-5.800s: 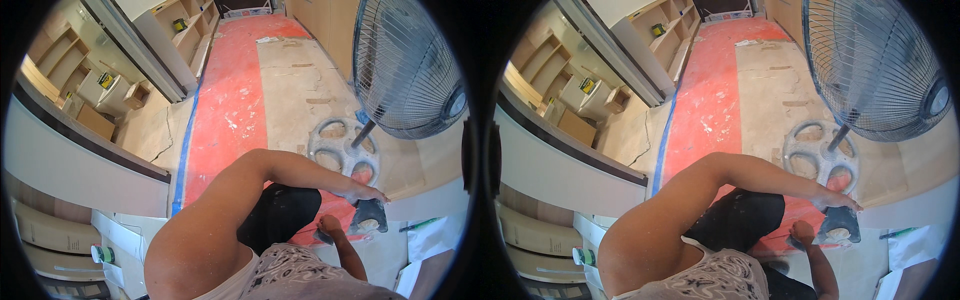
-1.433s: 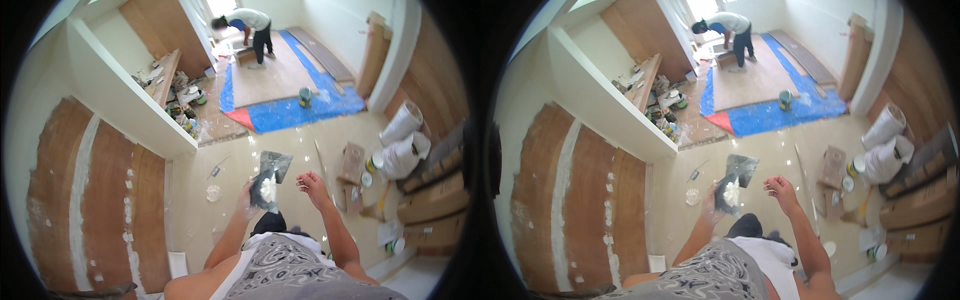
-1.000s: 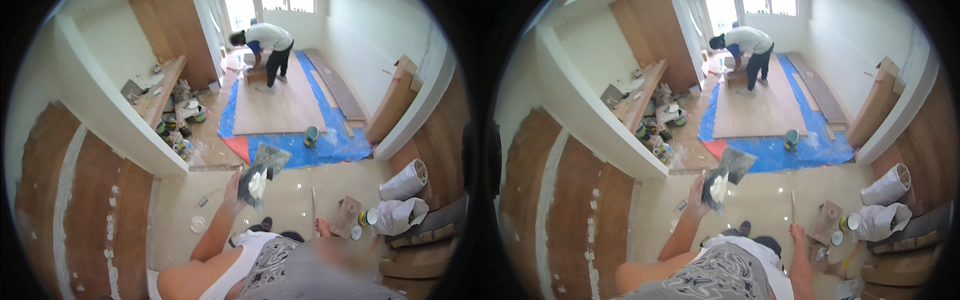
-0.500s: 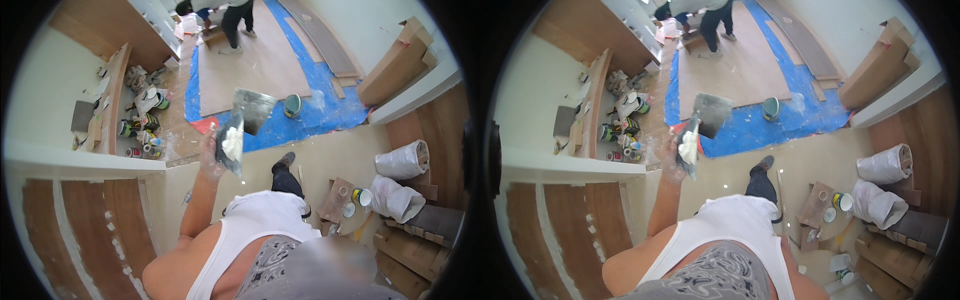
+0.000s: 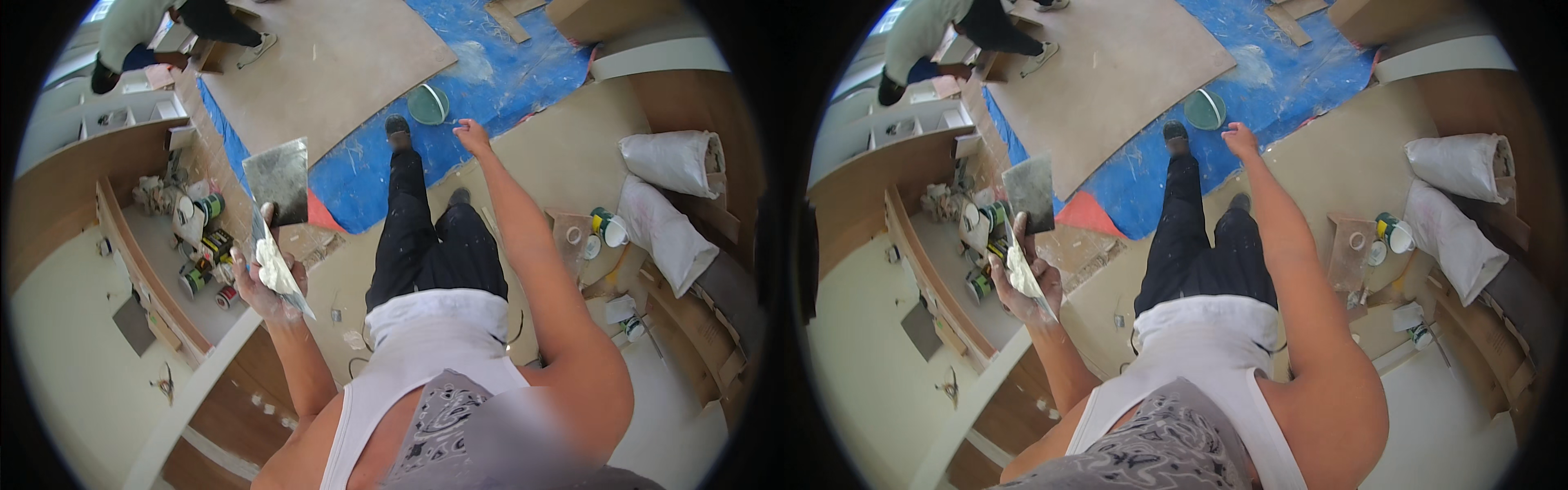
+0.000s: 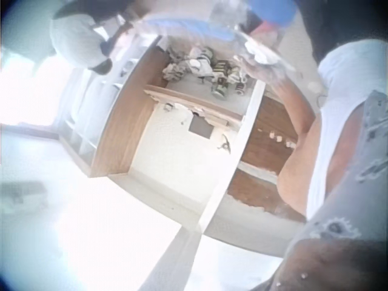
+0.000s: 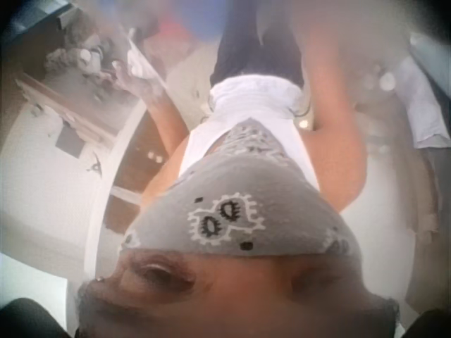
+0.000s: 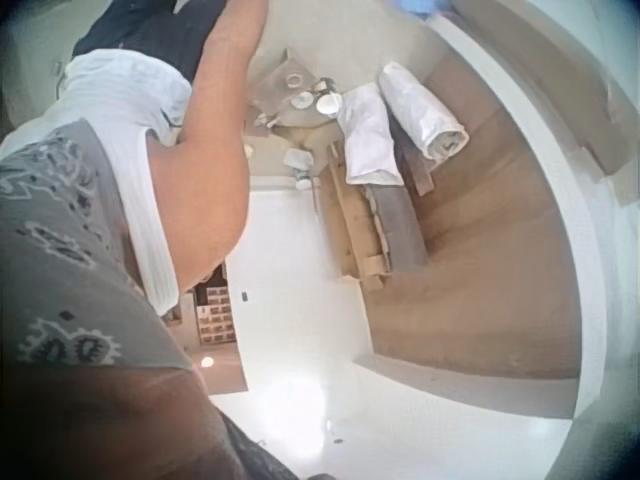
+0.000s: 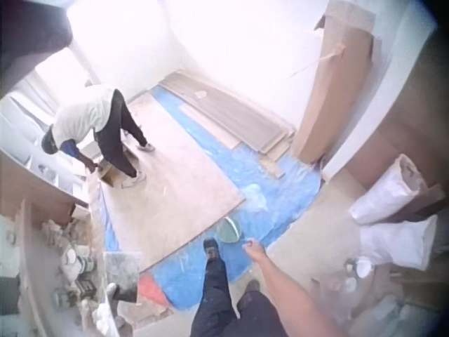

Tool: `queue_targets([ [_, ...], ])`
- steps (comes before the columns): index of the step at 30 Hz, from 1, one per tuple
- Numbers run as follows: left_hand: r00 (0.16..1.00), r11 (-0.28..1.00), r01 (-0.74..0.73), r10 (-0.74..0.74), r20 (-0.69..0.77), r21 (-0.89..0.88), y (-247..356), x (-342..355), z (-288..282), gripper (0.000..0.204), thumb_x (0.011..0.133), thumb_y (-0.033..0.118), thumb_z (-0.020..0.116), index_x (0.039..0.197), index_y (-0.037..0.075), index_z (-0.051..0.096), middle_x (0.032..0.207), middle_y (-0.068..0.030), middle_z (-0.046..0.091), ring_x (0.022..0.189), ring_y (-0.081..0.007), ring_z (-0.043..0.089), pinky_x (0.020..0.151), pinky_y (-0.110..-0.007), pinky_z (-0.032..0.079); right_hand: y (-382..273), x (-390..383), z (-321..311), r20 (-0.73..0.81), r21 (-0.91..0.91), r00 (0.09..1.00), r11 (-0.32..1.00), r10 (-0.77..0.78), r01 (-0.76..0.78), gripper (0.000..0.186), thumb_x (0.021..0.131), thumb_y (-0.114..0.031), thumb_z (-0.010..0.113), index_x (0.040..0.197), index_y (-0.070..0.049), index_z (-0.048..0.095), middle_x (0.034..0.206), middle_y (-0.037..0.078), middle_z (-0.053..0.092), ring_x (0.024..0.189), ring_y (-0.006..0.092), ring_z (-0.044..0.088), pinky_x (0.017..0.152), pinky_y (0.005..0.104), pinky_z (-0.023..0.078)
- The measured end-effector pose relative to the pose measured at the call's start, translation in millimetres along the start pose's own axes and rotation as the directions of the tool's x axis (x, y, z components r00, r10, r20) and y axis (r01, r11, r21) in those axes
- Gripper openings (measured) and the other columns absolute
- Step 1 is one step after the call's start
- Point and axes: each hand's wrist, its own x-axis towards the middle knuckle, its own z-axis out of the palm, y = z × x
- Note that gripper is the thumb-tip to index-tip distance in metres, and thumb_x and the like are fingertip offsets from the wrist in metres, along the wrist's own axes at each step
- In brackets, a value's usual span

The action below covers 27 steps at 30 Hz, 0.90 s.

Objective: The person kneels on a protective sheet and uses a putty knife and hawk to apply white filler to a curved wall section and a floor area. The person repeatedly scoops filler and smooths it onto the surfaces.

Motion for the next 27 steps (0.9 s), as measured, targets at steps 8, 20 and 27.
queue_targets([
  [8, 0.978, 0.989, 0.149, -0.145, -0.148, 0.011, -40, 199, -46, 0.075, 0.091, 0.049, 0.047, 0.143, -0.002, 0.028, 0.123, -0.0062, 0.056, 0.047, -0.0063, 0.045, 0.037, -0.021, 0.031, -4, 145, 119, -0.124, -0.422, 0.936, 0.837, 0.329, -0.349, 0.094, 0.064, -0.042, 0.081, 0.138, -0.007, 0.035, 0.137, 0.016, 0.045, 0.124, 0.0322, 0.047, 0.100, 0.0421, 0.042],
  [20, 0.920, 0.982, 0.187, -0.176, -0.349, -0.004, 41, 392, 36, 0.056, 0.091, 0.043, 0.051, 0.123, -0.002, 0.049, 0.107, -0.0151, 0.063, 0.087, -0.0218, 0.067, 0.071, -0.034, 0.058, -32, 174, 19, 0.292, -0.060, 0.895, 0.940, 0.338, -0.335, 0.031, 0.082, -0.034, 0.069, 0.088, -0.005, 0.064, 0.080, 0.007, 0.064, 0.076, 0.0158, 0.059, 0.067, 0.0350, 0.047],
  [27, 0.969, 0.979, 0.202, -0.201, -0.143, -0.008, 116, 485, 157, 0.035, 0.093, 0.030, 0.057, 0.110, -0.001, 0.055, 0.098, -0.0100, 0.065, 0.081, -0.0173, 0.067, 0.075, -0.031, 0.056, -136, 121, -102, 0.052, 0.240, 0.886, 0.855, 0.462, -0.460, 0.029, 0.081, -0.011, 0.069, 0.103, -0.004, 0.052, 0.084, 0.004, 0.061, 0.072, 0.0150, 0.060, 0.065, 0.0279, 0.048],
])
